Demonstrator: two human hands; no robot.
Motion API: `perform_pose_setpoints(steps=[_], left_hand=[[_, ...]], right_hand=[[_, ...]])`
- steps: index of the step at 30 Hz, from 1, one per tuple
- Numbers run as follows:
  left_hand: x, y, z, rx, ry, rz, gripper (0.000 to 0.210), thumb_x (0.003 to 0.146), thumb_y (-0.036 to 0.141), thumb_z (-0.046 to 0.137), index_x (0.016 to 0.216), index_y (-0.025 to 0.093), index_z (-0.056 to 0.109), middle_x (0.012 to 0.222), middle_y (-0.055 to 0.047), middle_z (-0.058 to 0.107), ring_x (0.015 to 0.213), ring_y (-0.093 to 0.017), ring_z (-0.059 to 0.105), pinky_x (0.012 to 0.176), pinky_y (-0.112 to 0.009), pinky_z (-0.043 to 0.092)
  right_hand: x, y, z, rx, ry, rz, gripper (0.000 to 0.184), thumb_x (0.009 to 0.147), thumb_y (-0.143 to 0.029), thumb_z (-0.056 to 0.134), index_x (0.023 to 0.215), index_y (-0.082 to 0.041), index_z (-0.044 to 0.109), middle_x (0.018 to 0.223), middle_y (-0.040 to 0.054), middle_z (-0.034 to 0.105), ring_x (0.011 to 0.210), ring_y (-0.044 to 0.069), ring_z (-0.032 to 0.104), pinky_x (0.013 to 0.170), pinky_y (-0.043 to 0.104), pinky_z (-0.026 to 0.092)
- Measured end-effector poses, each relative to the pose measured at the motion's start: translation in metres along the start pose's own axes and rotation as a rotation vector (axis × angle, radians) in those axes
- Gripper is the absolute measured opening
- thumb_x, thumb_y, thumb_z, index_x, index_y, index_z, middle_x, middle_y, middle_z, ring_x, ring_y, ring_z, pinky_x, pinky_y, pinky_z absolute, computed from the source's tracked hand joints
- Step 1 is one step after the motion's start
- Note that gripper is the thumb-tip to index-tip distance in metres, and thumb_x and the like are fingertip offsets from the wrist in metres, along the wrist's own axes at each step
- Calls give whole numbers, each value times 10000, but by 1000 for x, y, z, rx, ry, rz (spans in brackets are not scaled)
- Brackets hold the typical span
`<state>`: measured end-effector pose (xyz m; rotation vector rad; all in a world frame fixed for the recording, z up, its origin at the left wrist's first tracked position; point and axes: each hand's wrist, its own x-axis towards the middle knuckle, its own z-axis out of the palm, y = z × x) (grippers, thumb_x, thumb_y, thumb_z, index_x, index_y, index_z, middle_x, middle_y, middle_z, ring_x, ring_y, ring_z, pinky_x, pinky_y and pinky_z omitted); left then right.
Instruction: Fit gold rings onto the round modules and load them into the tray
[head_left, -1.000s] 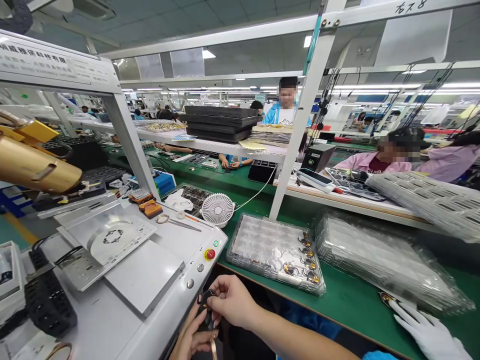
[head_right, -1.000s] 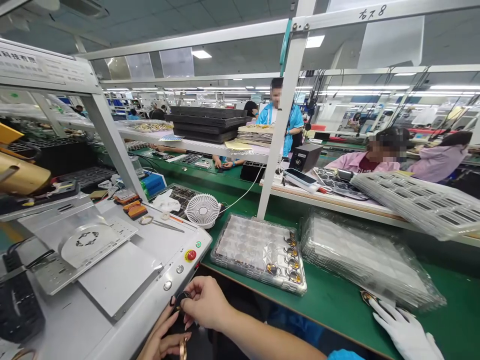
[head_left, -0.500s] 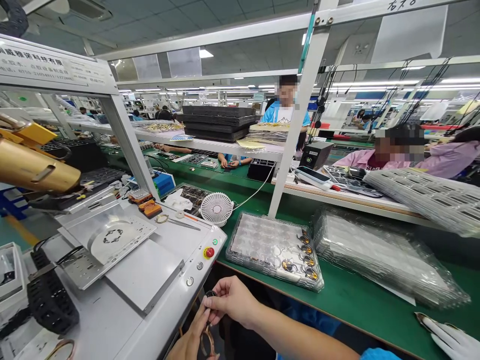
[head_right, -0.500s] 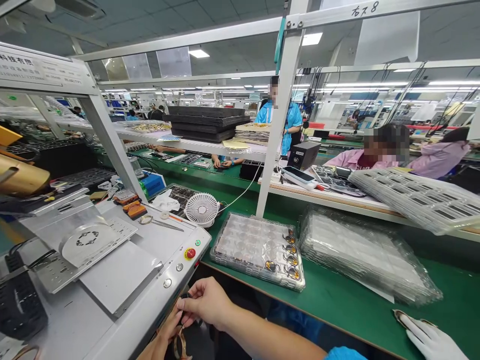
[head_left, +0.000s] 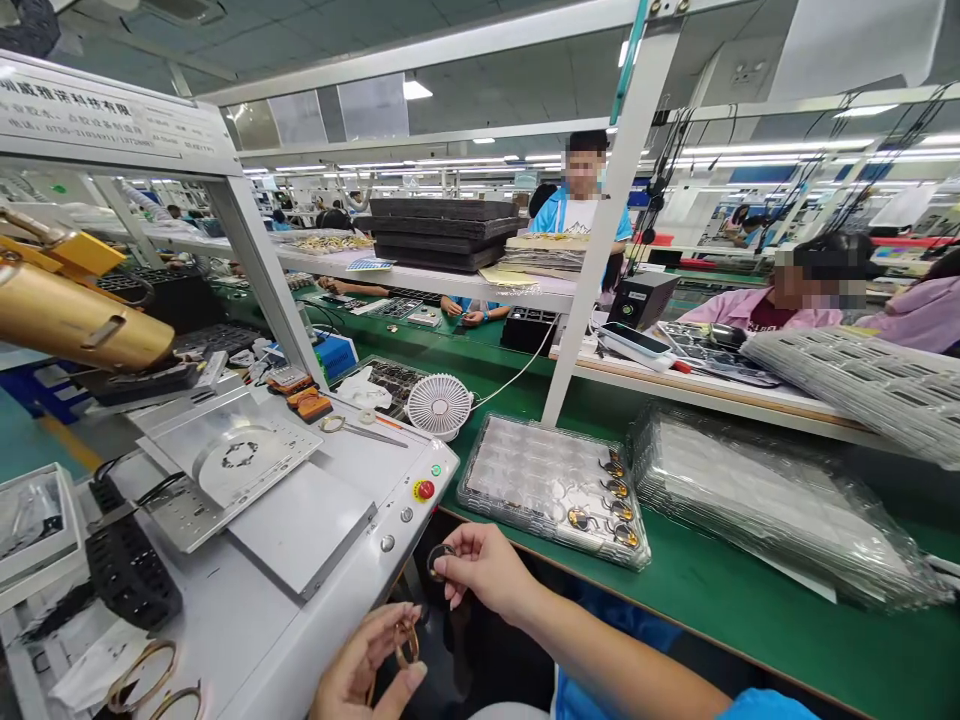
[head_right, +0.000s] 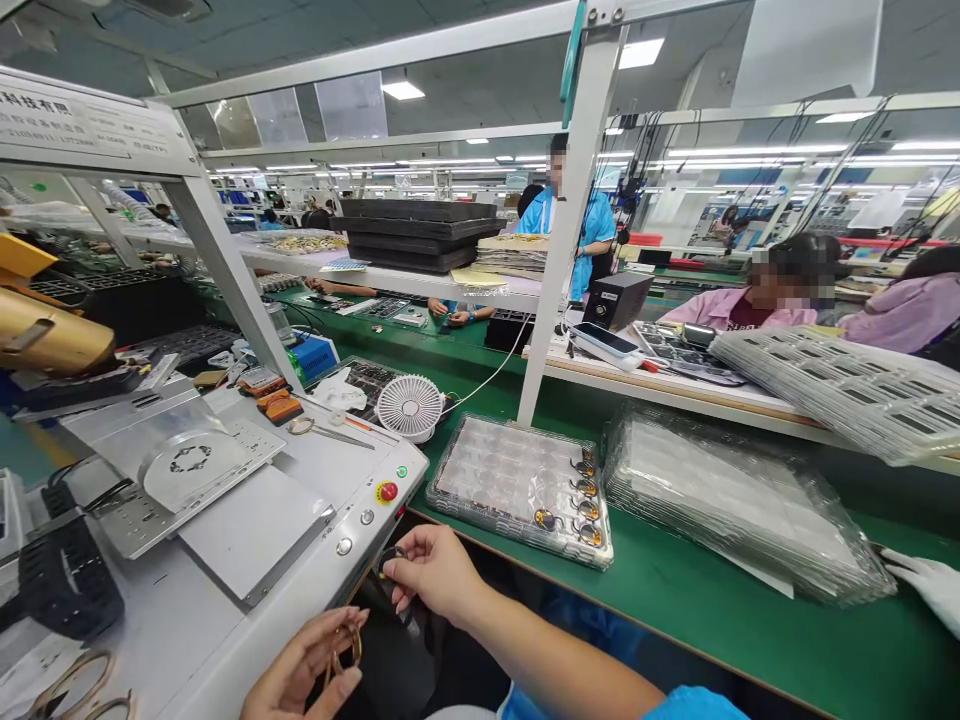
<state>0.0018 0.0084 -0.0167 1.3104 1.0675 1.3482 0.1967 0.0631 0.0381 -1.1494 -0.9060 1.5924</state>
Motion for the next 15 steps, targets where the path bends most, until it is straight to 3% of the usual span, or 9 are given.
perform_pose_setpoints(steps=[2, 5, 10, 15], left_hand=[[2, 10, -4, -93, 32, -98, 438, 766, 447, 856, 1119, 213, 748, 1145, -130, 797, 1069, -296, 770, 988, -371, 617], [5, 27, -4, -203, 48, -134, 478, 715, 402, 911, 1110, 188, 749, 1202, -152, 781, 1114, -320, 755, 1023, -438, 600], [10, 39, 5, -384, 18, 9, 474, 699, 322, 939, 1125, 228, 755, 1198, -125, 787, 1107, -295, 760, 1021, -449, 596], [4, 34, 7, -424, 0, 110, 504, 665, 311, 964, 1119, 251, 755, 1191, -99, 794, 1103, -260, 764, 995, -406, 610]], right_hand=[[-6, -9, -1, -10, -21, 1, 631, 470, -601, 959, 713, -179, 559, 543, -37, 605, 434, 121, 548, 443, 250, 452], [-17, -22, 1, -29, -102, 13, 567, 522, -567, 956, 672, -165, 585, 585, -25, 633, 474, 92, 536, 492, 235, 451], [-30, -31, 15, 34, -255, 176, 487, 540, -474, 979, 677, -135, 656, 701, 14, 696, 632, 107, 630, 663, 254, 535], [-39, -33, 33, 62, -273, 233, 504, 519, -430, 983, 648, -164, 575, 622, -25, 649, 565, 98, 602, 595, 248, 532]])
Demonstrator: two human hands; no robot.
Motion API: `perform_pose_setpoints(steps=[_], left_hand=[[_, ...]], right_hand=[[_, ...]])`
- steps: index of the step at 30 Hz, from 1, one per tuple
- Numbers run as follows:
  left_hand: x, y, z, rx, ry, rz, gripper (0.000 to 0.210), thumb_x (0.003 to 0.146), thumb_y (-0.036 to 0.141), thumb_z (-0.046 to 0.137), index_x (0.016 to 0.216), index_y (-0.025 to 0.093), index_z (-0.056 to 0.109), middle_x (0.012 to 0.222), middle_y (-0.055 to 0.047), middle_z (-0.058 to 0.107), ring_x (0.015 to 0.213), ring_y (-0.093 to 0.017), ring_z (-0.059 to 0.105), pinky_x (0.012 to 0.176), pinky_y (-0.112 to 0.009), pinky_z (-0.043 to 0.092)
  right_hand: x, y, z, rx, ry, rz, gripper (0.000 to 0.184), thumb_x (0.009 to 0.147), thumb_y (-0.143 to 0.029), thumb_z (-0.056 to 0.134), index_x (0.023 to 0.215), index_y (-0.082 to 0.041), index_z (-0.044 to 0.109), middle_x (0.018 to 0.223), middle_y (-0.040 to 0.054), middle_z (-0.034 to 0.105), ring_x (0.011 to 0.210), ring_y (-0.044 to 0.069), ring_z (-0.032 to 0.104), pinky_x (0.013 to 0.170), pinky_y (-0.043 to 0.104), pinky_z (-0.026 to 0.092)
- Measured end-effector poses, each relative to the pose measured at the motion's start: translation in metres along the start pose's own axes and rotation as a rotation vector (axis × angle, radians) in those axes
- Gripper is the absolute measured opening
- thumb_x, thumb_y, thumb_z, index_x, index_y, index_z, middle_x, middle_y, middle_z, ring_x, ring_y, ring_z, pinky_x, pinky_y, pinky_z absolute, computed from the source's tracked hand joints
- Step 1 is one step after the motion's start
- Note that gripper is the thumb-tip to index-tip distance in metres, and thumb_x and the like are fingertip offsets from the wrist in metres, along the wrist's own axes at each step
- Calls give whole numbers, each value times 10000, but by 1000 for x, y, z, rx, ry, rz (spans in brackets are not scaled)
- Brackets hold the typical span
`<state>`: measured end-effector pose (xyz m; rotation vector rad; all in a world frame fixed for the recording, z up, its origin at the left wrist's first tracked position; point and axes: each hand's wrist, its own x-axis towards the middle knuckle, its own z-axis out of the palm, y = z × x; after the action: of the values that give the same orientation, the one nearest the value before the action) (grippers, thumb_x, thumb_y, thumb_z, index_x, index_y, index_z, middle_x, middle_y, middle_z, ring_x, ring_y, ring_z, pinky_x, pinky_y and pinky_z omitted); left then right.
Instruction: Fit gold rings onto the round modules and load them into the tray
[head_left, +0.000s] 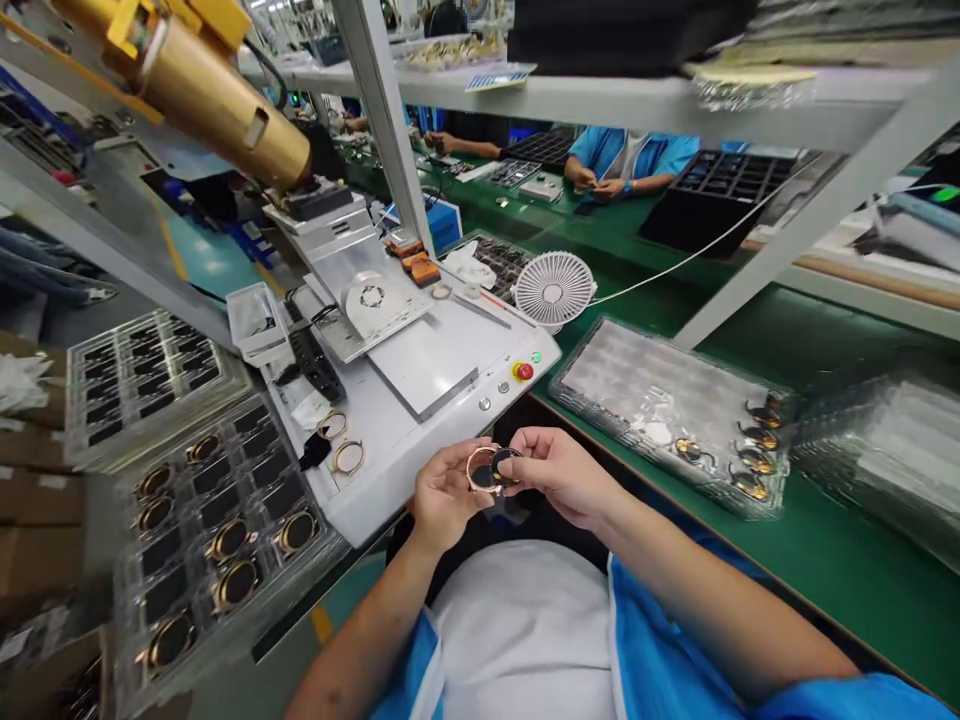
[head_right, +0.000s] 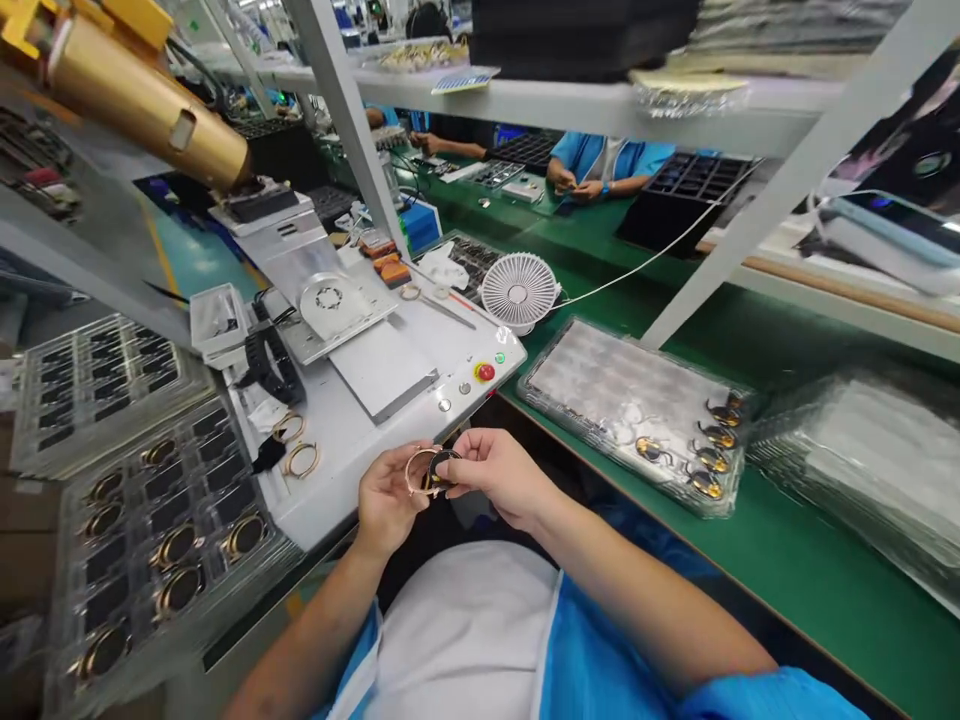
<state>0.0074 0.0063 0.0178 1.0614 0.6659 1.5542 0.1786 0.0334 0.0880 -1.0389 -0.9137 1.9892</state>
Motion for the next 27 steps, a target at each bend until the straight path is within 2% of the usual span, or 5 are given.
perform_pose_setpoints(steps=[5, 12, 19, 27], left_hand=[[-8, 2, -1, 49, 12, -31, 529, 633, 296, 980, 1111, 254, 756, 1177, -104, 800, 1058, -288, 779, 890, -424, 657], [-10, -1, 0, 81, 106, 2, 552, 557, 348, 1011, 1054, 254, 788, 1078, -85, 826, 973, -286, 800, 865, -421, 668], [-9, -1, -2, 106, 88, 47, 519, 588, 314, 1001, 1063, 267, 798, 1083, -72, 827, 888, -235, 811, 774, -333, 673], [-10, -4, -4, 118, 90, 44, 530, 588, 324, 1000, 1079, 278, 803, 1095, -72, 825, 909, -249, 808, 809, -357, 672]], right_hand=[[-3, 5, 11, -73, 50, -79, 461, 576, -368, 932, 699, -191, 525, 618, -37, 623, 559, 101, 581, 546, 227, 460], [-6, 8, 23, -153, 71, -163, 334, 641, -234, 764, 782, -217, 462, 618, -84, 544, 545, 76, 501, 512, 197, 379], [-5, 5, 26, -167, 44, -189, 313, 659, -177, 687, 842, -230, 439, 599, -105, 576, 510, 100, 589, 484, 186, 407], [-3, 6, 25, -154, 23, -179, 313, 697, -136, 711, 831, -223, 441, 595, -107, 590, 510, 96, 609, 493, 182, 431]])
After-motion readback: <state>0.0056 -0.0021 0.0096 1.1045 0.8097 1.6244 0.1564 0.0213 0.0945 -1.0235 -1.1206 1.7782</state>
